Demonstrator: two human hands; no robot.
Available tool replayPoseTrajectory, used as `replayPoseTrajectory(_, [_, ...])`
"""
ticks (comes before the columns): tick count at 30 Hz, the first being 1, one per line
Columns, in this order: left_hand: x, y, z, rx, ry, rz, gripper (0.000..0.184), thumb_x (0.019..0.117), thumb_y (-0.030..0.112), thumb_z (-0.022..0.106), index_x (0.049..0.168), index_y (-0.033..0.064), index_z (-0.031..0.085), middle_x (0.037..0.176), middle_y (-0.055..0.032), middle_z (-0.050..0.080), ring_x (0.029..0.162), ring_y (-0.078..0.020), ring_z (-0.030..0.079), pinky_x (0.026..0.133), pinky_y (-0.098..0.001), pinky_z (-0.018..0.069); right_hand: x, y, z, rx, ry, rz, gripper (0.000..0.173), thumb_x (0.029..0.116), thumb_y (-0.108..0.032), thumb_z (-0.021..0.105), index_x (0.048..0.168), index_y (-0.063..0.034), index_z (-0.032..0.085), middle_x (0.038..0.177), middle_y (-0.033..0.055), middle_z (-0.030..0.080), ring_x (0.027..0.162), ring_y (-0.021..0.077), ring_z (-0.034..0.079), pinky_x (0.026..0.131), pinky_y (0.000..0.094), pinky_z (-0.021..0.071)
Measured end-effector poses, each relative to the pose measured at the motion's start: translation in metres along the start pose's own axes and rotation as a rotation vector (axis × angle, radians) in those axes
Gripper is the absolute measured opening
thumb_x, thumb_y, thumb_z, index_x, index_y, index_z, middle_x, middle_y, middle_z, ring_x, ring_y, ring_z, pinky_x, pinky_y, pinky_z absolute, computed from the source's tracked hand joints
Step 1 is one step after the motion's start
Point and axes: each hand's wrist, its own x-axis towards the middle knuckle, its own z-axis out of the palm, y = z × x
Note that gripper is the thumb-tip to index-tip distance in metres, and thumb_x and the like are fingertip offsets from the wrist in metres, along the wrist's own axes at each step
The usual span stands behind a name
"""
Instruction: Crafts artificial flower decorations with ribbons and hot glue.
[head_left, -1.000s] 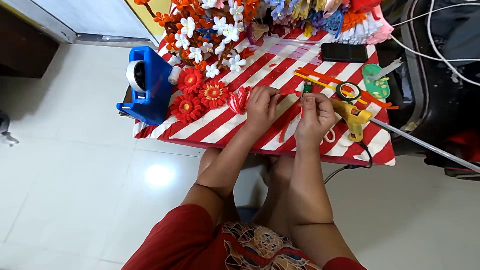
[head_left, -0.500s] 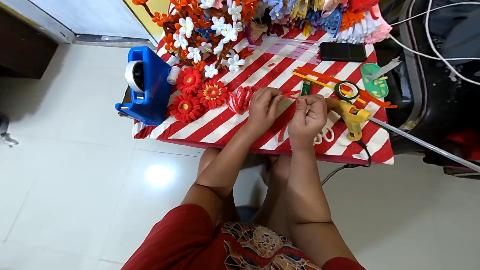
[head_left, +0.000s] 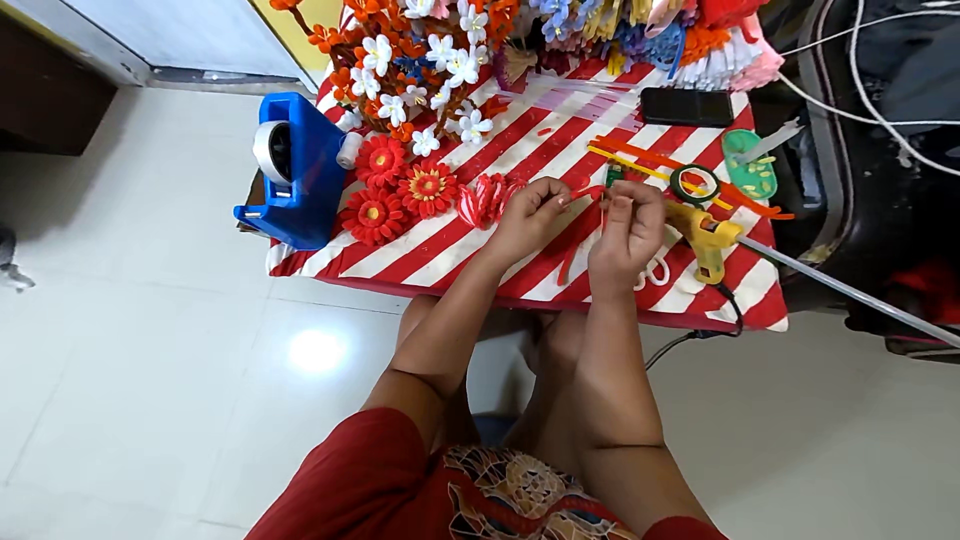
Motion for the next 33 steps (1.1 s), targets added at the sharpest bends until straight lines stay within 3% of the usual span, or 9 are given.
replayPoseTrajectory(2, [0.0, 0.0, 0.0, -0.043, 0.012, -0.017, 0.014, 0.1025, 0.003, 0.049, 0.097, 0.0002, 0.062, 0.083, 0.0018, 0.061, 0.078, -0.0019, 0.059, 0.077, -0.0216, 0.0516, 0.0, 0.0, 0.0, 0.097, 0.006, 0.114, 0.019, 0.1068, -0.013, 0.049, 0.119, -0.0031, 0.059, 0.105, -0.0011, 0.06, 0.093, 0.0036, 0.06, 0.084, 0.0238, 0.0538])
replayPoseTrajectory(6, [0.0, 0.0, 0.001, -0.102, 0.0, -0.06, 0.014, 0.1022, 0.003, 0.05, 0.097, 0.0021, 0.062, 0.083, 0.0035, 0.062, 0.078, -0.0022, 0.06, 0.079, -0.0228, 0.0523, 0.0, -0.002, 0.0, 0.127, -0.033, 0.202, 0.019, 0.1049, -0.01, 0.05, 0.116, -0.0006, 0.063, 0.102, 0.0002, 0.061, 0.092, 0.0036, 0.06, 0.084, 0.0223, 0.0526])
replayPoseTrajectory(8, [0.0, 0.001, 0.002, -0.132, -0.034, -0.085, 0.014, 0.102, 0.003, 0.05, 0.097, 0.0032, 0.062, 0.083, 0.0046, 0.062, 0.079, -0.0017, 0.059, 0.079, -0.0227, 0.0523, -0.001, -0.003, -0.001, 0.107, -0.059, 0.209, 0.019, 0.1052, -0.01, 0.05, 0.113, 0.0001, 0.064, 0.104, 0.0016, 0.062, 0.094, 0.0043, 0.062, 0.086, 0.0236, 0.0537])
replayPoseTrajectory(12, [-0.001, 0.0, 0.003, -0.148, -0.119, -0.12, 0.015, 0.102, 0.004, 0.049, 0.096, 0.0031, 0.063, 0.083, 0.0036, 0.062, 0.079, -0.003, 0.06, 0.08, -0.0249, 0.0532, -0.002, -0.002, -0.003, 0.049, -0.067, 0.177, 0.016, 0.1057, -0.011, 0.05, 0.103, -0.0017, 0.063, 0.097, 0.0002, 0.059, 0.088, 0.0007, 0.059, 0.08, 0.018, 0.0516])
replayPoseTrajectory(17, [-0.001, 0.001, 0.002, -0.078, -0.149, -0.073, 0.013, 0.1016, 0.003, 0.05, 0.096, 0.0015, 0.062, 0.083, 0.0026, 0.062, 0.078, -0.0019, 0.059, 0.077, -0.0221, 0.052, 0.0, 0.003, -0.007, 0.027, -0.091, 0.13, 0.016, 0.1045, -0.01, 0.051, 0.102, 0.0005, 0.063, 0.099, 0.0026, 0.059, 0.09, 0.0015, 0.059, 0.082, 0.0177, 0.051])
replayPoseTrajectory(21, [-0.001, -0.001, 0.005, 0.122, 0.024, 0.009, 0.013, 0.102, 0.004, 0.052, 0.099, -0.0026, 0.063, 0.087, -0.0032, 0.062, 0.079, -0.0033, 0.059, 0.076, -0.021, 0.0508, 0.001, 0.008, -0.005, 0.144, -0.032, 0.199, 0.021, 0.1068, -0.01, 0.045, 0.113, -0.0001, 0.063, 0.1, -0.0011, 0.062, 0.091, 0.003, 0.061, 0.084, 0.0234, 0.0542])
replayPoseTrajectory(24, [-0.002, -0.003, 0.006, 0.323, 0.108, 0.103, 0.015, 0.1012, 0.004, 0.054, 0.101, -0.0051, 0.065, 0.091, -0.011, 0.065, 0.084, -0.0112, 0.062, 0.081, -0.0269, 0.0519, 0.001, 0.001, -0.005, 0.085, -0.029, 0.232, 0.021, 0.1077, -0.013, 0.041, 0.107, -0.0039, 0.061, 0.091, -0.0041, 0.06, 0.084, 0.0007, 0.061, 0.079, 0.0212, 0.0535])
replayPoseTrajectory(28, [-0.002, -0.005, 0.007, 0.489, 0.137, 0.223, 0.014, 0.0998, 0.004, 0.056, 0.099, -0.0044, 0.067, 0.091, -0.0152, 0.067, 0.09, -0.0219, 0.065, 0.087, -0.0354, 0.053, 0.0, -0.002, -0.003, 0.017, -0.052, 0.235, 0.014, 0.1037, -0.011, 0.051, 0.102, -0.0033, 0.062, 0.09, -0.002, 0.059, 0.081, 0.0003, 0.059, 0.075, 0.0184, 0.0515])
replayPoseTrajectory(33, [-0.002, -0.007, 0.01, 0.74, 0.222, 0.389, 0.01, 0.0963, 0.002, 0.06, 0.095, -0.0023, 0.069, 0.089, -0.0153, 0.069, 0.088, -0.0284, 0.067, 0.084, -0.0396, 0.0539, -0.004, -0.009, 0.005, -0.149, -0.015, 0.325, 0.017, 0.1057, -0.014, 0.049, 0.096, -0.0026, 0.057, 0.083, 0.0007, 0.052, 0.069, 0.0008, 0.052, 0.064, 0.0168, 0.046])
